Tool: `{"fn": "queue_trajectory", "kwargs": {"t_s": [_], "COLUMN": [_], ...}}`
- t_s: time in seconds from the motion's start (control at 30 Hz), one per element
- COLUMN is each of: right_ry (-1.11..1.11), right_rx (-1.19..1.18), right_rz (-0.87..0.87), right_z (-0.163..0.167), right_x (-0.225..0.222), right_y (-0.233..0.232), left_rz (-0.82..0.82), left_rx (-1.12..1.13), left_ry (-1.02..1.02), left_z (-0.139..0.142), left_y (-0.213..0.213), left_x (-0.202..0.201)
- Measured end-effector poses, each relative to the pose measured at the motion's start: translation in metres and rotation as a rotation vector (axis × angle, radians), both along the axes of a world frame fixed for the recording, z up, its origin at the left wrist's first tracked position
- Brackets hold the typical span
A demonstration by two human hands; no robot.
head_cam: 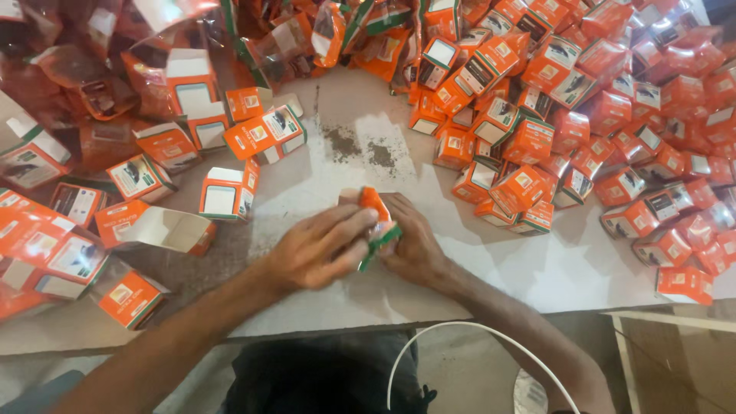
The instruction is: The person folds small orange cardboard boxes at a table covered with piles of flat and folded boxes. They pick up a folded carton, press and tuck its flaps closed by hand, and place the finished box back onto the pile, repeating this with one box at a time.
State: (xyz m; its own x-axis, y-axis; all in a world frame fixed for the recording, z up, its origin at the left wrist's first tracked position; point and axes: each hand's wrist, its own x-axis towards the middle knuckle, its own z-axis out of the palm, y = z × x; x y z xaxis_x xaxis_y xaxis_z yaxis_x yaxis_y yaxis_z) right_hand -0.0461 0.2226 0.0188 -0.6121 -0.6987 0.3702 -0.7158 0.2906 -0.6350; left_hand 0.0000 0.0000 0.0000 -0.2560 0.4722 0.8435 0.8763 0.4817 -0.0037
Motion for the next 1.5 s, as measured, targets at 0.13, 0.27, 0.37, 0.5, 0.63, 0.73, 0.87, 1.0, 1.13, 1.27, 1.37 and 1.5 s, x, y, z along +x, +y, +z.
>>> {"fn": "queue_trajectory", "kwargs": {"t_s": [0.13, 0.27, 0.37, 0.5, 0.63, 0.73, 0.87, 1.0, 1.13, 1.27, 1.37, 1.5], "right_ry": [-0.026, 0.043, 0.052, 0.115, -0.031, 0.059, 0.239, 0.302, 0.296, 0.199, 0.266, 0.337], "right_rx": [0.028, 0.021, 0.035, 0.055, -0.022, -0.052, 0.024, 0.159, 0.172, 0.128, -0.042, 0.067], "right_rz": [-0.062, -0.039, -0.045, -0.073, -0.182, -0.148, -0.057, -0.067, -0.083, -0.158, -0.147, -0.124], "right_z": [-0.005, -0.003, -0.001, -0.006, -0.015, -0.016, -0.011, -0.002, 0.000, -0.010, -0.020, -0.029], "right_x": [0.005, 0.008, 0.014, 0.018, 0.025, 0.025, 0.024, 0.031, 0.032, 0.036, 0.034, 0.034], "right_y": [0.003, 0.003, 0.005, 0.003, 0.006, 0.007, 0.006, 0.001, -0.001, 0.003, 0.006, 0.013], "left_rz": [0.323, 0.395, 0.435, 0.336, 0.288, 0.086, 0.199, -0.082, -0.371, -0.148, 0.072, -0.016], "left_rx": [-0.125, -0.050, 0.143, 0.689, 0.598, 0.751, 0.646, 0.606, 0.924, 0.767, 0.571, 0.452], "left_ry": [-0.098, -0.298, -0.499, -0.672, -1.414, -1.290, -1.288, -1.425, -1.655, -1.659, -1.537, -0.690], "left_z": [0.002, 0.007, 0.011, 0.012, 0.005, -0.007, -0.013, -0.006, -0.004, -0.007, -0.005, -0.003], "left_y": [0.001, 0.015, 0.024, 0.040, 0.029, 0.031, 0.033, 0.012, -0.006, 0.008, 0.019, 0.018], "left_x": [0.007, 0.019, 0.020, 0.013, -0.005, -0.007, -0.005, -0.003, -0.006, -0.012, -0.010, 0.010]}}
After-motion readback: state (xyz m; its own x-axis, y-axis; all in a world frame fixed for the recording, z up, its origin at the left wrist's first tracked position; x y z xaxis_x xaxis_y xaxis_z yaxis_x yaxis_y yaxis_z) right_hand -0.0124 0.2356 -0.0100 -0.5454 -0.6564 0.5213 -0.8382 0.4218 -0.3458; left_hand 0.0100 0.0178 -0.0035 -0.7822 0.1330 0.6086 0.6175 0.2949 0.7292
